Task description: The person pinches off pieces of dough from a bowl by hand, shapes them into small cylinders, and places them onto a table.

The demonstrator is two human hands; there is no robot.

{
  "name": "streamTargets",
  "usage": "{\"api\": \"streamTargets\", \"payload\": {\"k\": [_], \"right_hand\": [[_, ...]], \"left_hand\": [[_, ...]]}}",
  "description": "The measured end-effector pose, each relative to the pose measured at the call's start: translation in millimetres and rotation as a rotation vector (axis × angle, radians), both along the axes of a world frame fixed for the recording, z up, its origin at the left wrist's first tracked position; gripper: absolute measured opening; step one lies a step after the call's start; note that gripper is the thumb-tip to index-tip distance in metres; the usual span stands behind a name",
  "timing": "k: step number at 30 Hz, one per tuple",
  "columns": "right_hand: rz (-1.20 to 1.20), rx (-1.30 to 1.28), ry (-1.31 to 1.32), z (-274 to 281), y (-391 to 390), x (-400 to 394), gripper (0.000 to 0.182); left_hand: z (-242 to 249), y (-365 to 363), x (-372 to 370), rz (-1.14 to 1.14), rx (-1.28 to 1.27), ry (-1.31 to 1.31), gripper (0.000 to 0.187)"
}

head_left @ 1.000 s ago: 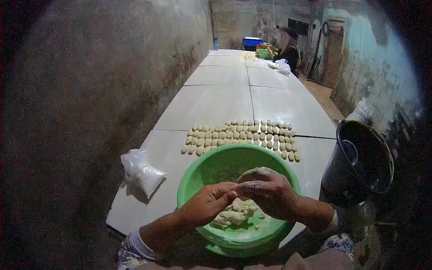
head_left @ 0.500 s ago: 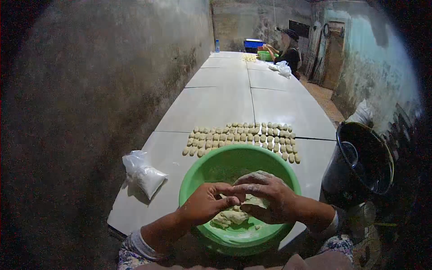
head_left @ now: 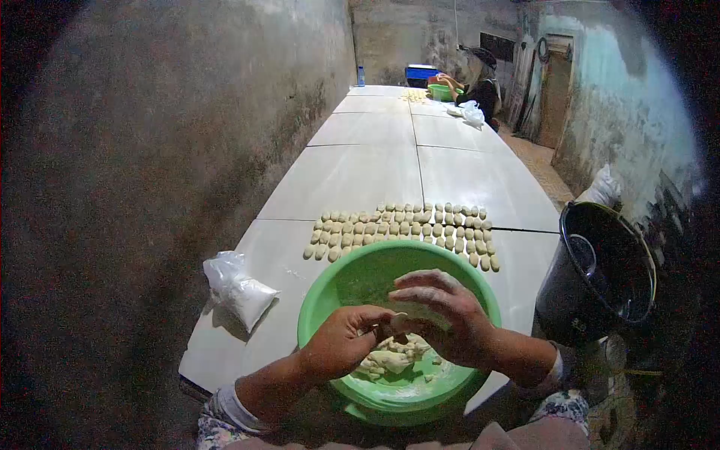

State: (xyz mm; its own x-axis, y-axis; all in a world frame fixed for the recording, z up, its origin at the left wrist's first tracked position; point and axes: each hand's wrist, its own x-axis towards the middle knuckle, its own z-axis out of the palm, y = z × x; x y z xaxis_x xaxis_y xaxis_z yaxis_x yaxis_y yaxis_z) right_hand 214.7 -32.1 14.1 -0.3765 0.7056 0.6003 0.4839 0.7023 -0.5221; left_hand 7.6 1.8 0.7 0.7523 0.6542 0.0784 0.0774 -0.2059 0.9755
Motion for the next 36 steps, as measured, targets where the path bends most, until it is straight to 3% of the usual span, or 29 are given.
{"api": "streamTargets", "payload": {"k": [1,3,7,9,10,13,14,17,23,25,33,36], "right_hand": [[-0.001,0.0,0.0,0.2,0.6,2.2,0.027],[0.051,-0.003,-0.064,0.3,1.1,7.6,0.022],[0.042,-0.033,0.014,-2.6,2.0,5.6,0.018],[0.033,-0.032,-0.004,-4.3,3.8,6.4,0.019],[0.025,-0.031,-0.023,-4.9,4.1,6.6,0.02],[0.006,-0.018,0.059,-3.2,0.5,2.0,0.028],[0.004,-0.018,0.058,-1.2,-0.3,0.6,0.028],[0.04,0.13,-0.205,-0.2,-0.6,2.6,0.043],[-0.006,0.095,-0.285,-6.5,-5.4,4.7,0.038],[-0.046,0.059,-0.363,-7.2,-5.2,7.6,0.032],[-0.084,0.163,-0.203,-3.1,-4.2,-0.4,0.027],[0.058,0.051,-0.244,-4.4,-2.6,4.1,0.03]], "left_hand": [[1.9,-0.9,0.0,0.039,0.151,0.056,0.02],[1.1,-5.2,2.7,0.074,0.163,0.039,0.02],[-9.3,-5.9,3.8,0.005,0.071,0.004,0.025],[-14.3,-9.8,7.5,-0.021,-0.076,-0.237,0.033],[-7.0,-8.3,4.9,0.002,0.002,-0.103,0.045],[-8.0,-4.6,4.4,-0.03,0.006,-0.025,0.047],[-5.9,-6.3,4.0,-0.02,-0.036,-0.008,0.037],[-22.0,-2.5,1.3,0.008,-0.082,-0.082,0.034],[-20.3,1.1,4.1,-0.038,-0.148,-0.168,0.047],[-8.5,-3.0,5.2,-0.023,0.037,-0.028,0.051],[-10.6,-0.2,1.5,0.064,0.05,0.088,0.027],[-11.4,-2.1,2.4,0.061,0.05,0.081,0.026]]}}
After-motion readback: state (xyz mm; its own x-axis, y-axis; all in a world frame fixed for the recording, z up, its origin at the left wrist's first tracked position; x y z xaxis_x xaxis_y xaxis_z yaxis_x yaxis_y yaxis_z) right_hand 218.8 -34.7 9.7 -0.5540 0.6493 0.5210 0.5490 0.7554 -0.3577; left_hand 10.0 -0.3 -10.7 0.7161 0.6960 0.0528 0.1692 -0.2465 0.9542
